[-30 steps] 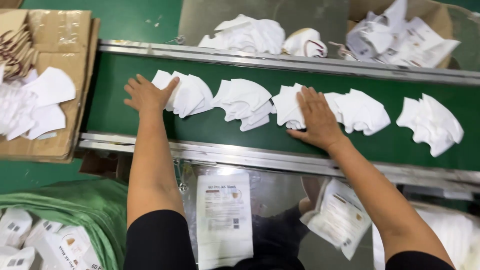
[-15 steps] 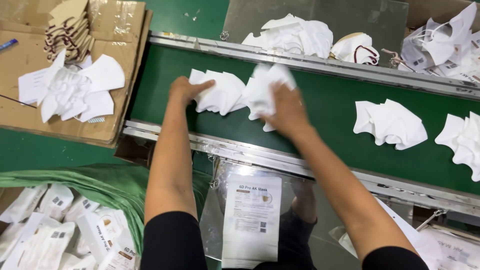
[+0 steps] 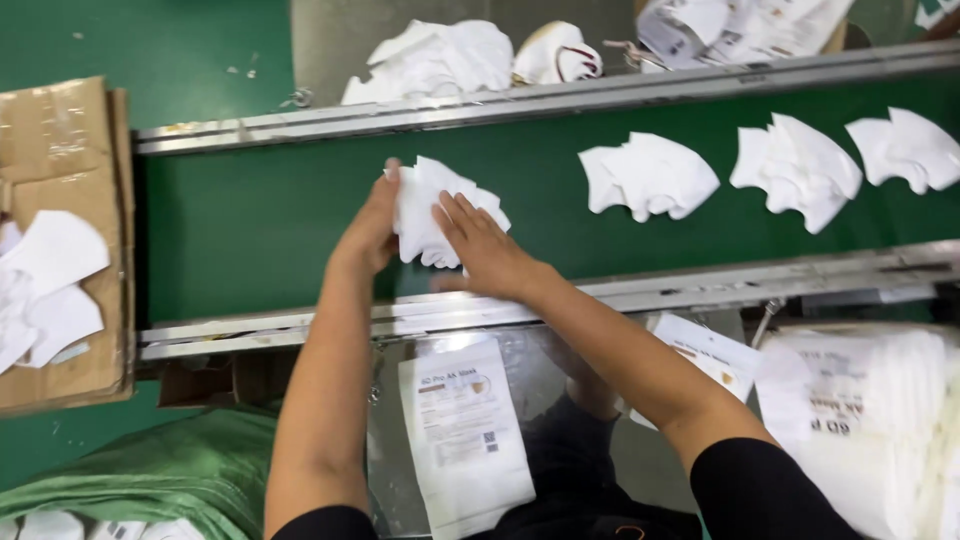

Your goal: Picking up stacks of face masks from a conveyor belt and placing them into individual plastic packaging bags.

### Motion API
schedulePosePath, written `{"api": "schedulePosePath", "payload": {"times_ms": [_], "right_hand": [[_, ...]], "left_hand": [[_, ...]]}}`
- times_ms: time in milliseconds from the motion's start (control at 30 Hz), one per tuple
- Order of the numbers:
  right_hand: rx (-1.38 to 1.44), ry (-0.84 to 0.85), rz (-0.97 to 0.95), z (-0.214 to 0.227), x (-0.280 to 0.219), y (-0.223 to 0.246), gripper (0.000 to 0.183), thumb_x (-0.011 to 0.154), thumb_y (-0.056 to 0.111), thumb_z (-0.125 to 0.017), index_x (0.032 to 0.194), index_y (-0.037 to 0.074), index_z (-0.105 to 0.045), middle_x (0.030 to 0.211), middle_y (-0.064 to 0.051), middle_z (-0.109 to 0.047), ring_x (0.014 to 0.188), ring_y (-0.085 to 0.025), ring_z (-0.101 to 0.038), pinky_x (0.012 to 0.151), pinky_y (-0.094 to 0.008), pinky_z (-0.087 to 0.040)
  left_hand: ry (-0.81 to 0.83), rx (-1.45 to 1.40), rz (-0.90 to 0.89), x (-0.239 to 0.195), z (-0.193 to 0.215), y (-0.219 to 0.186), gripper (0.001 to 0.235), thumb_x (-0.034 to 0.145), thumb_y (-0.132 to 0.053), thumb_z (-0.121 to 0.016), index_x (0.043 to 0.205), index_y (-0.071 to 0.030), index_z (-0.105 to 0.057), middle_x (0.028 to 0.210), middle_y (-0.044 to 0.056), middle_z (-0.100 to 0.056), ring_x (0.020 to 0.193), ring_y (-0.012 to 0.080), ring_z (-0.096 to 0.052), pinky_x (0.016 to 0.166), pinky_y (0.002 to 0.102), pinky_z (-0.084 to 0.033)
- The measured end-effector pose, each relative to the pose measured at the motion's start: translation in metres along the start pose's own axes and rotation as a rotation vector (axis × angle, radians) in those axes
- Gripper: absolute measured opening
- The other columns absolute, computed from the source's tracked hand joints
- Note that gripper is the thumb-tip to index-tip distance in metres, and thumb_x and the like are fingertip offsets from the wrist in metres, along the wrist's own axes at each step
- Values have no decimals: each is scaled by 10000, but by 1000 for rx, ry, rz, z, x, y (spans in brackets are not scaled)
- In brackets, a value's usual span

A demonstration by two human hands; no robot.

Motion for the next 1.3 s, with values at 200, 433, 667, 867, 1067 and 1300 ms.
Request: {"api": "schedulePosePath", "payload": {"times_ms": [200,433,667,867,1067,1300], "right_hand": [[6,118,-200,98,-58,-82,1043,765,491,-835,1553,-25,-386,1627,-228,-351,1521,-382,-315,1251,-476,-264],[-458,-73,-288,135,-86,-163,540,921,264,-739,1406,67,-607,1478,-143,-610,1396,-353,-549,1139,-485,-411],[180,71,-402,94,-108,-106,813,786,443,-867,1405,12,-562,1504,-221,-497,1404,-371,-465,1156,-430,-359],[342,-168,-282,163,-122,-117,1189,664,417,-929,1615,84,-299,1700,-175,-300,1578,-347,-290,1271,-439,-271],[439,11,-170,137,-80,-82,1383,574,427,-955,1644,93,-146,1693,-167,-219,1590,-347,-186,1278,-524,-175],[173,216,-174,104,-85,-111,987,711,464,-952,1526,183,-470,1470,-48,-619,1409,-229,-602,1396,-491,-251]], "left_hand": [[-27,156,-427,-2,-87,6,1188,607,41,-928,1570,-101,-247,1435,185,-520,1208,287,-616,962,404,-587],[-109,156,-334,3,-149,1,1224,574,-35,-934,1576,-89,-234,1376,219,-599,1171,304,-664,949,395,-603],[44,11,-103,-22,-190,2,1144,710,-314,-874,1607,-158,-181,1375,211,-570,1184,323,-632,919,469,-553],[148,520,-732,-103,-201,-48,1208,711,-190,-904,1660,-178,-157,1402,214,-666,1266,358,-676,1098,422,-533],[212,823,-846,-110,-214,-36,1408,538,-225,-967,1598,-137,-44,1476,227,-510,1329,447,-514,1057,505,-449],[-23,984,-774,-91,-201,12,940,796,-337,-860,1562,-148,-350,1445,140,-574,1359,344,-545,1109,510,-442]]}}
Point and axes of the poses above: each hand's wrist, its own x-axis towards the middle knuckle, its own z-axis out of the back of the hand, y = z × x, the point moved 4 cm from there along x, towards the middle knuckle
